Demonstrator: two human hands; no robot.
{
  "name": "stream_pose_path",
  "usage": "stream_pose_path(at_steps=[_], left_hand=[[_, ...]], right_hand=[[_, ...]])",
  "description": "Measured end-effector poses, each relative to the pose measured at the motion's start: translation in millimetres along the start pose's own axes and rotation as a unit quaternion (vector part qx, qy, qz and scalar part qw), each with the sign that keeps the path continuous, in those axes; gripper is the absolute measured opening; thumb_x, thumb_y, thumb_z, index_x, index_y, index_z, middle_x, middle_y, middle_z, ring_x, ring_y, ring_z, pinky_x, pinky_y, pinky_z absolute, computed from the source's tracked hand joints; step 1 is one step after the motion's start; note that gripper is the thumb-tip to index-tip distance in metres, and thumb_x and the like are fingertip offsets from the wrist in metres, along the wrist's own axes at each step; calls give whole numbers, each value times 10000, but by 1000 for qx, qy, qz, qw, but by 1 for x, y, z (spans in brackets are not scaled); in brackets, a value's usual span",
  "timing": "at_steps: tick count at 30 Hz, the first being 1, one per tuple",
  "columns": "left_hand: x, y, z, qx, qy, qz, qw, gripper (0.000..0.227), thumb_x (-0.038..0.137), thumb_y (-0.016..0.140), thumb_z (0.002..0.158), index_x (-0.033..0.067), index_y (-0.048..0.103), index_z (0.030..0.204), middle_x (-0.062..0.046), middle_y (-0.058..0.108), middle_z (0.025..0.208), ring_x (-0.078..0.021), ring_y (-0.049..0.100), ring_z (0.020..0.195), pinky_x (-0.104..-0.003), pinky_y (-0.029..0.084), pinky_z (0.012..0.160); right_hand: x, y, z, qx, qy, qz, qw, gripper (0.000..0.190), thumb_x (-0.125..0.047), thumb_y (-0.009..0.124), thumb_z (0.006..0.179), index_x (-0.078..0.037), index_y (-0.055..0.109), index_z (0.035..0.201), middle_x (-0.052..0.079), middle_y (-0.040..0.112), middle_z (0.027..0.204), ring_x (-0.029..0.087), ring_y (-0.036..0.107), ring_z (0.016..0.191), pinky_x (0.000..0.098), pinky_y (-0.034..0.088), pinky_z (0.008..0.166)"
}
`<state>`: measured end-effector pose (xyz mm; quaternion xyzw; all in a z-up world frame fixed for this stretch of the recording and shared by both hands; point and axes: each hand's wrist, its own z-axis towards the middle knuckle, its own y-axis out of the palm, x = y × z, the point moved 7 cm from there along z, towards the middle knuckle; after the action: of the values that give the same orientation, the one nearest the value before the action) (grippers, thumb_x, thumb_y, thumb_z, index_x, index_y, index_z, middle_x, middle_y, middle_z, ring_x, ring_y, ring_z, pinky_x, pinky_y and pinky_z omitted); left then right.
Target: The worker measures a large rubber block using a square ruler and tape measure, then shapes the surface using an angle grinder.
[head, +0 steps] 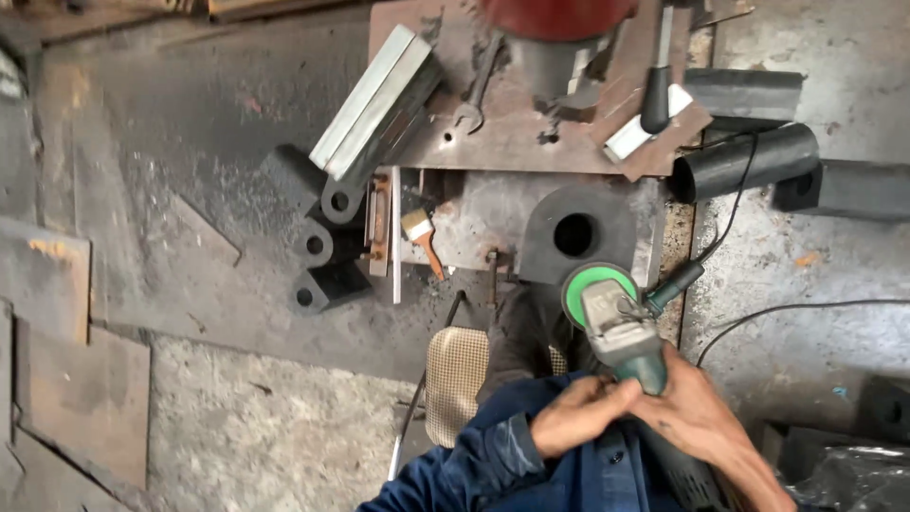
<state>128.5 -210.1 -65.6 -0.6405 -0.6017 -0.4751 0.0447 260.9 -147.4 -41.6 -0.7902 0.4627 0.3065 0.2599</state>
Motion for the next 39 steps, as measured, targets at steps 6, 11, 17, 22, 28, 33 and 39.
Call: stream_pose_path(at_steps=[6, 11, 17, 22, 28, 33, 39], left_hand=[[11, -14, -2, 73, -84, -53, 992, 585, 553, 518, 1086, 10, 641, 1265, -23, 662, 1106, -102, 583, 944, -265, 493, 827], [6, -15, 9, 77, -106, -51, 990, 586, 573, 528, 1061, 31, 668, 1233, -15, 672, 1086, -108, 589, 935, -279, 493, 811], [16, 3, 24, 16, -102, 57, 993, 652, 573, 504, 1099, -42, 705, 1181, -95, 692, 1052, -167, 583, 947, -336, 477, 829], [39, -12, 8, 59, -73, 64, 994, 662, 593, 491, 1044, -4, 658, 1277, -92, 699, 1163, -166, 624, 1048, -322, 492, 926], [41, -23, 6, 91, -51, 59, 993, 698, 612, 491, 1037, -15, 647, 1300, -124, 695, 1219, -187, 631, 1117, -352, 494, 987], [30, 4, 27, 25, -83, 130, 988, 701, 629, 465, 1025, 12, 677, 1280, -145, 708, 1118, -223, 624, 1028, -378, 491, 904], [31, -3, 22, 22, -89, 140, 986, 708, 628, 472, 1062, -20, 721, 1201, -183, 720, 1035, -227, 639, 980, -388, 508, 880]], right_hand=[[-8, 12, 14, -4, 80, -115, 990, 666, -333, 851, 708, -72, 596, 1265, 180, 788, 1003, 271, 781, 963, 430, 604, 844], [-4, 6, 15, 3, 94, -99, 991, 702, -383, 866, 694, -40, 578, 1235, 204, 777, 997, 278, 776, 953, 442, 606, 819], [22, -12, 4, 18, 97, -103, 990, 702, -363, 864, 709, -24, 583, 1256, 187, 733, 1021, 283, 756, 924, 424, 592, 837], [2, 3, 17, 6, 80, -96, 992, 748, -347, 856, 701, -36, 548, 1308, 184, 756, 1017, 270, 765, 928, 413, 599, 832], [-14, 13, 22, -18, 50, -110, 992, 693, -302, 859, 699, -13, 576, 1261, 197, 767, 1034, 255, 736, 968, 416, 586, 834], [34, -14, 2, 0, 91, -92, 992, 701, -291, 886, 737, -11, 546, 1283, 185, 782, 1030, 249, 755, 961, 408, 612, 838], [14, -11, 8, 38, 104, -97, 989, 661, -264, 869, 745, -37, 586, 1297, 160, 779, 1063, 251, 745, 976, 408, 597, 864]])
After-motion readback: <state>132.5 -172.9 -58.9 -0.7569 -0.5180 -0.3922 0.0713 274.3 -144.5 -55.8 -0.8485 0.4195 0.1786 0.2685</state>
